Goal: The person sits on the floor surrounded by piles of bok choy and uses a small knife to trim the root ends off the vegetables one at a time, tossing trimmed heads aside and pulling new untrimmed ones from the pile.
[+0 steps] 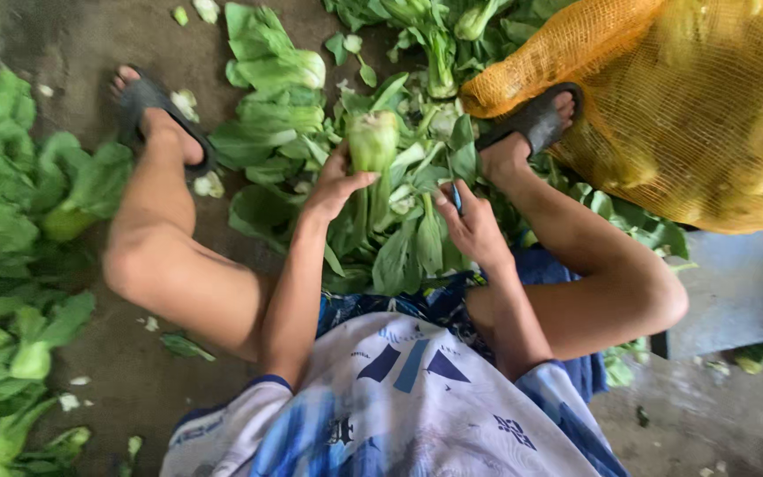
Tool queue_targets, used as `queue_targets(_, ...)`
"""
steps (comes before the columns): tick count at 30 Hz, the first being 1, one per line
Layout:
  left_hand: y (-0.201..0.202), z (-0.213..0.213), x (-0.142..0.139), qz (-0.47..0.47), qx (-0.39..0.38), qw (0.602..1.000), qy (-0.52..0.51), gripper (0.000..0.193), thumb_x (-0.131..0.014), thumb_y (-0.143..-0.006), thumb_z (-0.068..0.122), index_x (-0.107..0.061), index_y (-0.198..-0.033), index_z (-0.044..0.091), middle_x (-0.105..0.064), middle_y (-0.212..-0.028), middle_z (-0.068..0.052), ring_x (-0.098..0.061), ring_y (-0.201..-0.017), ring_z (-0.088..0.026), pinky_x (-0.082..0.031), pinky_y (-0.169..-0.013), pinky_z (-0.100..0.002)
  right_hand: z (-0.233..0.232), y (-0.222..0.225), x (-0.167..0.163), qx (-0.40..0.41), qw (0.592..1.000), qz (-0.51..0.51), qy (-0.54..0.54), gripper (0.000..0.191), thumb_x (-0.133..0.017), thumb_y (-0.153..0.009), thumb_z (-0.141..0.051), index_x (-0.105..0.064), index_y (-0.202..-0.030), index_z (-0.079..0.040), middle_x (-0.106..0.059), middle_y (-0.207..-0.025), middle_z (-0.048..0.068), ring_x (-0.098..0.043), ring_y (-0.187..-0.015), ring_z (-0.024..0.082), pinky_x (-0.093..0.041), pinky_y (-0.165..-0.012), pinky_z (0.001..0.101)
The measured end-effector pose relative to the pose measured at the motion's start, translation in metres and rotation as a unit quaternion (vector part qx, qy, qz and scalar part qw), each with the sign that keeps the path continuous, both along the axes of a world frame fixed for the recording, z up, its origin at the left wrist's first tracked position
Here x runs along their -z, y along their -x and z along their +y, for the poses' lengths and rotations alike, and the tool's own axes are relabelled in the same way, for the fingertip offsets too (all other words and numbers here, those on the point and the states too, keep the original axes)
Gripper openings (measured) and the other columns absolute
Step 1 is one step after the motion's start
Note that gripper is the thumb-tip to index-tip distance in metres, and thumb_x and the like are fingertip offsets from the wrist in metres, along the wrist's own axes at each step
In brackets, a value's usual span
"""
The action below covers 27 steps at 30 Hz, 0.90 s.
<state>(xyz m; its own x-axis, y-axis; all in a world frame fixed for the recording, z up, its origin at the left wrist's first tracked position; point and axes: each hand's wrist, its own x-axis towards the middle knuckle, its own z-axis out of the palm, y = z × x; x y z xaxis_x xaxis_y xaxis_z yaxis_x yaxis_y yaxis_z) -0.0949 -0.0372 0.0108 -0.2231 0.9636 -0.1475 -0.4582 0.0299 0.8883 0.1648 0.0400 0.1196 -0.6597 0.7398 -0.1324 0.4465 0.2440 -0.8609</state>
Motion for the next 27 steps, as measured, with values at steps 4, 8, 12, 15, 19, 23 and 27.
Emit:
queue_targets(4,-0.042,0.009,-0.025,-0.027,0.089,0.995,-0.036,0.093,-0.091,-0.067,0.022,-0.045,-0.147,0.006,-0.059,-0.132,-0.008,-0.063,-0.118,-0.020,-0.058,-0.100,-0.036,0.020,-0.009,-0.039,-0.109,0.989,-0.047,-0.089,0.034,-0.062,-0.103,-0.033,-0.059,-0.106,0.001,-0.059,-0.068,0.019,-0.059,-0.061,0.033,-0.048,-0.059,0.0409)
queue_targets(8,-0.068,0.013,-0.039,0.037,0.041,0.997,-0.052,0.085,-0.097,-0.069,0.017,-0.055,-0.142,0.004,-0.067,-0.132,-0.007,-0.066,-0.118,-0.015,-0.056,-0.102,-0.034,0.028,-0.003,-0.056,-0.138,0.955,-0.083,-0.249,0.035,-0.054,-0.107,-0.028,-0.060,-0.084,-0.002,-0.063,-0.071,0.018,-0.062,-0.067,0.040,-0.047,-0.061,0.0474)
queue_targets(12,-0.073,0.012,-0.045,0.051,0.043,0.996,-0.067,0.078,-0.097,-0.071,0.018,-0.058,-0.138,0.004,-0.071,-0.126,-0.004,-0.069,-0.113,-0.013,-0.058,-0.100,-0.032,0.033,0.007,-0.057,-0.101,0.935,-0.094,-0.327,0.043,-0.048,-0.110,-0.019,-0.059,-0.071,-0.005,-0.061,-0.066,0.016,-0.058,-0.055,0.039,-0.047,-0.055,0.0475)
queue_targets(15,-0.071,0.013,-0.048,0.074,0.035,0.995,-0.061,0.077,-0.097,-0.071,0.018,-0.059,-0.136,0.004,-0.071,-0.126,-0.004,-0.069,-0.112,-0.013,-0.058,-0.100,-0.031,0.041,0.012,-0.054,-0.120,0.908,-0.097,-0.390,0.045,-0.047,-0.108,-0.017,-0.057,-0.066,-0.005,-0.059,-0.062,0.014,-0.055,-0.050,0.037,-0.048,-0.053,0.0464)
queue_targets(19,-0.070,0.012,-0.052,0.101,0.030,0.992,-0.064,0.074,-0.097,-0.071,0.016,-0.060,-0.134,0.004,-0.073,-0.125,-0.006,-0.071,-0.112,-0.013,-0.059,-0.099,-0.031,0.048,0.013,-0.048,-0.130,0.902,-0.101,-0.400,0.041,-0.047,-0.106,-0.016,-0.058,-0.068,-0.005,-0.058,-0.062,0.014,-0.057,-0.051,0.035,-0.048,-0.052,0.0447)
queue_targets(23,-0.069,0.009,-0.055,0.111,0.024,0.991,-0.069,0.076,-0.096,-0.070,0.015,-0.060,-0.135,0.003,-0.074,-0.124,-0.007,-0.071,-0.111,-0.014,-0.058,-0.100,-0.031,0.050,0.009,-0.044,-0.126,0.914,-0.088,-0.376,0.039,-0.047,-0.107,-0.013,-0.060,-0.072,-0.004,-0.059,-0.063,0.014,-0.059,-0.054,0.035,-0.046,-0.052,0.0440)
queue_targets(27,-0.064,0.009,-0.060,0.157,0.006,0.987,-0.035,0.074,-0.096,-0.067,0.017,-0.063,-0.132,0.003,-0.076,-0.119,-0.008,-0.073,-0.106,-0.014,-0.060,-0.095,-0.030,0.048,0.005,-0.042,-0.121,0.914,-0.082,-0.378,0.038,-0.048,-0.107,-0.012,-0.063,-0.073,-0.003,-0.063,-0.067,0.014,-0.060,-0.055,0.035,-0.048,-0.054,0.0437)
